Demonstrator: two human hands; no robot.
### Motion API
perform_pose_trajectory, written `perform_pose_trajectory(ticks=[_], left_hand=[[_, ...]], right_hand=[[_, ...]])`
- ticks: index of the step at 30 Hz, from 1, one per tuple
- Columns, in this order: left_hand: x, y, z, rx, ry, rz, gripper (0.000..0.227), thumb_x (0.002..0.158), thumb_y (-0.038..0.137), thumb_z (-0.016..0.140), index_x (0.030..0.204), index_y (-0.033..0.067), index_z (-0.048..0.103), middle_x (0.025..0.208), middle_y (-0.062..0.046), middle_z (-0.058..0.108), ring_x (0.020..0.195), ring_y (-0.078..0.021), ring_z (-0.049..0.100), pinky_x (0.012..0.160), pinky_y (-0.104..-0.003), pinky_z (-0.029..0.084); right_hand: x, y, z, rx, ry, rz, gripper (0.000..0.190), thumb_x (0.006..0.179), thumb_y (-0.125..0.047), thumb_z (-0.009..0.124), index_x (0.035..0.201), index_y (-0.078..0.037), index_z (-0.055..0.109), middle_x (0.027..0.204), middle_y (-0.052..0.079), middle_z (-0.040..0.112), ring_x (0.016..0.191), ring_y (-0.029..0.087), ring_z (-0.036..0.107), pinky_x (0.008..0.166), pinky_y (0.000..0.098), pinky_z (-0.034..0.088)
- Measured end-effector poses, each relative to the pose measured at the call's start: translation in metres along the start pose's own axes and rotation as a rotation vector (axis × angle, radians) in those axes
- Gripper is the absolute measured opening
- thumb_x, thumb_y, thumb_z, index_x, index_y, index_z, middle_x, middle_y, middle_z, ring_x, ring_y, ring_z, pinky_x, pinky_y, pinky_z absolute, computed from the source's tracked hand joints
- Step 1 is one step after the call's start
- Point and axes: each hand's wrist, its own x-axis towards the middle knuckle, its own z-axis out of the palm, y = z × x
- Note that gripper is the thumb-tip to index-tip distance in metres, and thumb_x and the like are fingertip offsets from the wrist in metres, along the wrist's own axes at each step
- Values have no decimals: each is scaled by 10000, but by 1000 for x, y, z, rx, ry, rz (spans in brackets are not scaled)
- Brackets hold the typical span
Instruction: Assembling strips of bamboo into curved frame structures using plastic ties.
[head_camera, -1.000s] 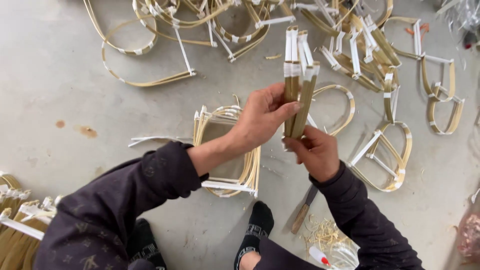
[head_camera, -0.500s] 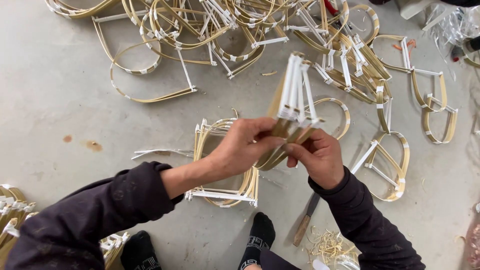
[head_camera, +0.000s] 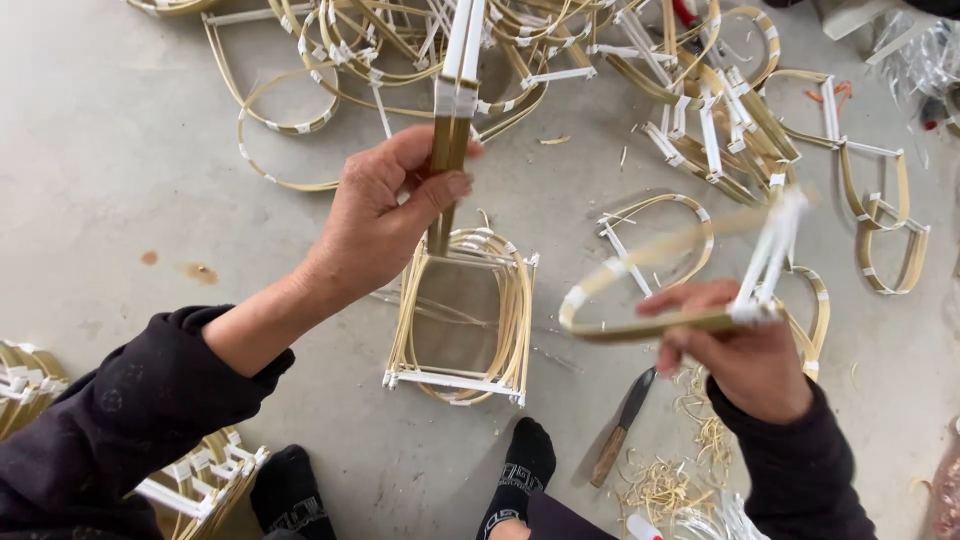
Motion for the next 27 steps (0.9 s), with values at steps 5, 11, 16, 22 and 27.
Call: perform_pose_trajectory(ticks=[5,11,16,22,27], left_hand=[[-12,2,-5,164,110,99,301,1117,44,580,1418,60,590,1073,11,638,973,-71,586,905,-256,535],[-23,7,-2,372,160,124,316,1103,34,603,1416,63,635,987,-52,529,817,-151,493,754,-295,482],[-33,-2,6,419,78,297,313,1063,-41,563,1368,15,605,1105,-71,580,918,-140,607,773,-291,528],[-57,-5,20,733,-196,377,358,901,-40,655,1232,77,722,990,-65,585,924,-210,570,822,-359,498],[-85,-28,29,999,-617,492,242,806,46,651,1032,68,734,937,-60,597,923,-230,591,899,-393,467]], right_hand=[[-2,-13,19,41,-90,148,281,849,31,694,1116,20,605,982,186,753,758,194,761,651,331,657],[23,54,35,-38,36,238,322,1035,-109,553,1328,21,581,861,99,701,681,108,616,573,231,509],[50,137,56,165,-151,410,429,1055,-217,506,1419,3,554,859,41,695,619,54,536,563,192,459],[68,190,54,-366,-189,432,676,923,-354,635,1471,-41,393,1043,12,652,593,83,616,485,240,521],[62,189,14,-210,-4,438,574,1004,-407,592,1440,-38,534,1099,74,645,696,96,628,554,255,511]])
